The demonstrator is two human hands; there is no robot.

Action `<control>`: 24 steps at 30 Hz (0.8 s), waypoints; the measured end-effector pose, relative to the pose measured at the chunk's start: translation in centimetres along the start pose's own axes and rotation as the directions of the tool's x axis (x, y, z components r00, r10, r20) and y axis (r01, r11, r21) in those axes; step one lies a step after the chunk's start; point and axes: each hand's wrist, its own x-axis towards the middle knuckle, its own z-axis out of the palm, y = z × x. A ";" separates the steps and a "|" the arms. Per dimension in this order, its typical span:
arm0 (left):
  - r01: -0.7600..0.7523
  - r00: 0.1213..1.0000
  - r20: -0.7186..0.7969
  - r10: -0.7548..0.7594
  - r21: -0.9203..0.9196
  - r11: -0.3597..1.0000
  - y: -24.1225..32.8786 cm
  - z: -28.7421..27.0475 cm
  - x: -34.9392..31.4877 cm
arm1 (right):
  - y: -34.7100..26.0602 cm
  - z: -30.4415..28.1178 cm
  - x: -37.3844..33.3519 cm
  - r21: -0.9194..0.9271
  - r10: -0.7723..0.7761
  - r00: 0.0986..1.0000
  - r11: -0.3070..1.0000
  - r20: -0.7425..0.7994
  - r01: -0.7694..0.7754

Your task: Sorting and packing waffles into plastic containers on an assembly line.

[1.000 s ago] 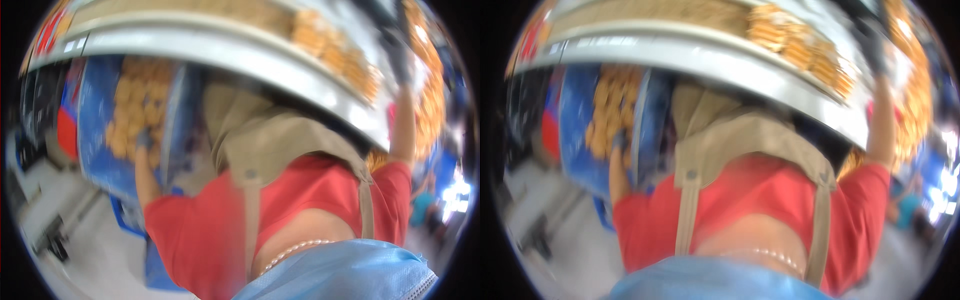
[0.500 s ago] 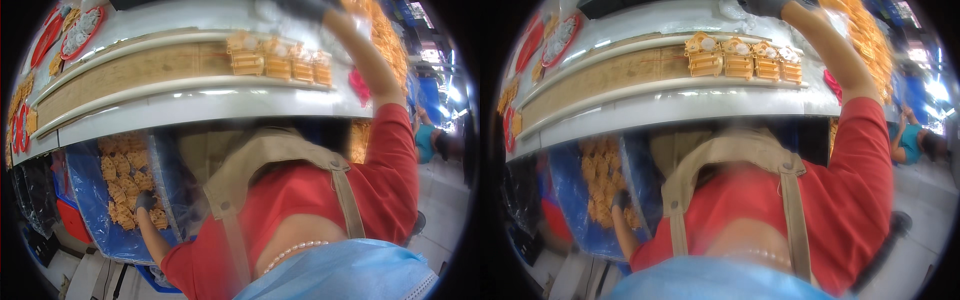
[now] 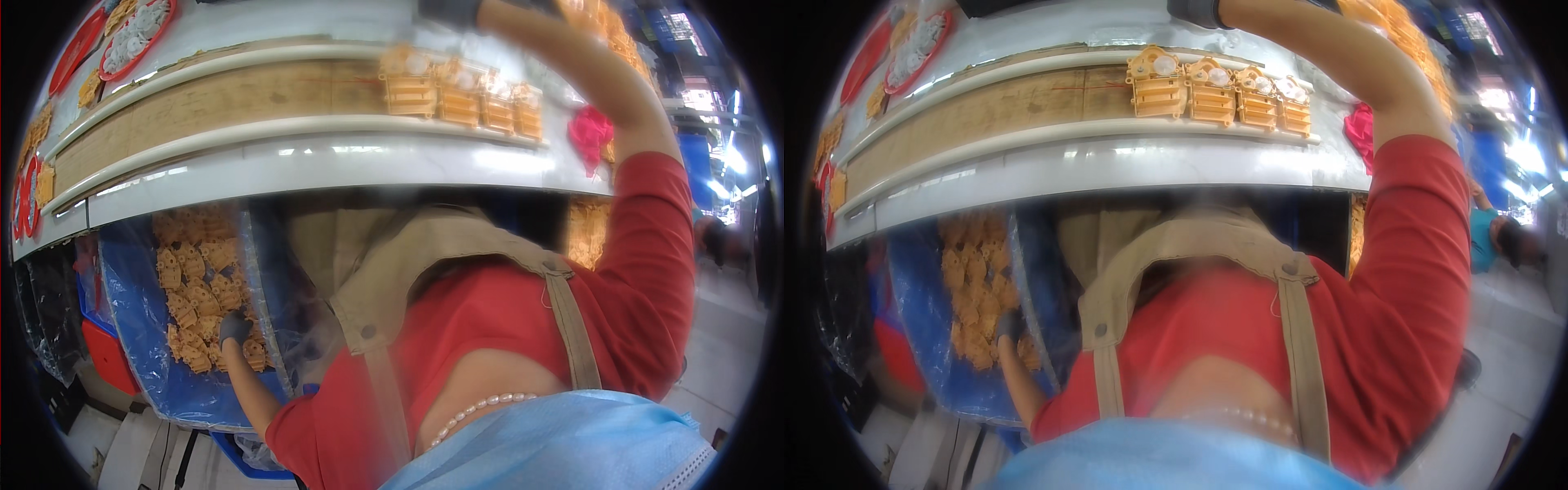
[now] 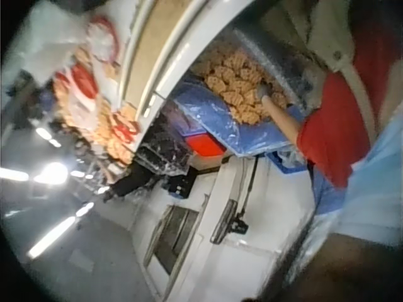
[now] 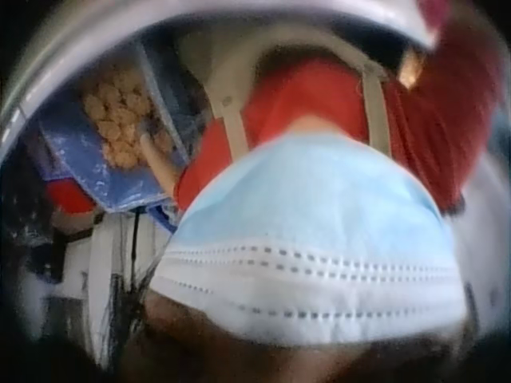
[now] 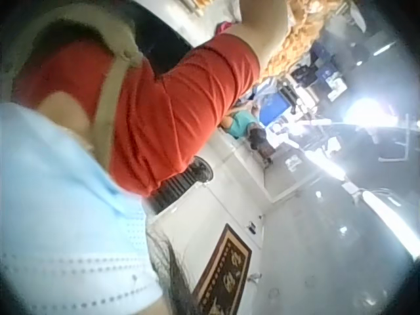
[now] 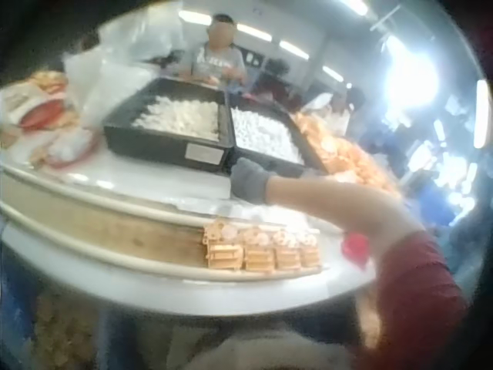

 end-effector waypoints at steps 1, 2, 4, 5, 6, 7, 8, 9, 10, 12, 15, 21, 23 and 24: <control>0.000 1.000 0.001 0.000 -0.002 1.000 1.0 0.1 -0.7 | 0.2 0.3 -0.6 0.076 0.003 0.999 0.997 0.032 -0.006; 0.011 1.000 -0.013 -0.012 -0.096 0.995 1.9 0.0 -1.5 | 0.4 0.6 -1.2 0.152 0.005 0.998 0.988 0.065 -0.015; 0.029 0.999 -0.030 -0.035 -0.201 0.979 2.5 1.6 -1.7 | 1.4 1.0 -4.3 0.221 0.039 0.989 0.975 -0.141 -0.007; -0.041 0.993 -0.115 0.012 -0.248 0.968 0.9 3.9 -0.9 | 1.7 1.3 -5.5 0.295 0.090 0.939 0.955 -0.333 0.013; -0.121 0.976 -0.207 0.064 -0.280 0.952 -0.1 5.2 -0.2 | 1.9 2.3 -5.8 0.297 0.099 0.938 0.955 -0.333 0.004; -0.123 0.975 -0.212 0.065 -0.275 0.953 -0.1 5.8 -0.4 | 1.9 4.1 -5.6 0.314 0.112 0.985 0.947 -0.132 -0.066; -0.117 0.977 -0.213 0.024 -0.437 0.892 -0.4 6.2 -0.5 | 1.8 5.4 -5.6 0.319 0.122 0.990 0.937 0.073 -0.139; -0.115 0.979 -0.202 -0.009 -0.592 0.798 0.8 6.9 -0.8 | 1.3 6.7 -6.5 0.314 0.122 0.990 0.939 0.075 -0.140; -0.118 0.979 -0.202 -0.005 -0.594 0.796 1.6 7.3 -0.9 | 0.9 7.8 -7.3 0.408 0.202 0.979 0.892 0.020 -0.193; -0.061 0.992 -0.123 -0.031 -0.676 0.734 3.6 8.3 -1.5 | -0.1 9.9 -8.5 0.485 0.276 0.961 0.844 -0.021 -0.231; -0.079 0.989 -0.138 -0.054 -0.800 0.595 -4.0 6.7 -0.6 | -1.7 2.8 -2.9 0.864 0.572 0.818 0.441 -0.062 -0.244; -0.187 0.959 -0.257 -0.121 -0.891 0.414 -26.5 -2.8 0.8 | -4.9 -12.5 10.3 0.892 0.852 0.461 -0.388 0.250 0.233; -0.347 0.903 -0.424 -0.069 -0.814 0.465 -28.8 -0.4 0.9 | -4.7 -10.2 9.4 0.992 0.896 0.431 0.072 -0.108 0.100; -0.483 0.823 -0.568 -0.008 -0.708 0.515 -29.1 -0.9 0.5 | -4.7 -9.9 8.8 0.862 0.779 0.457 0.504 -0.430 -0.048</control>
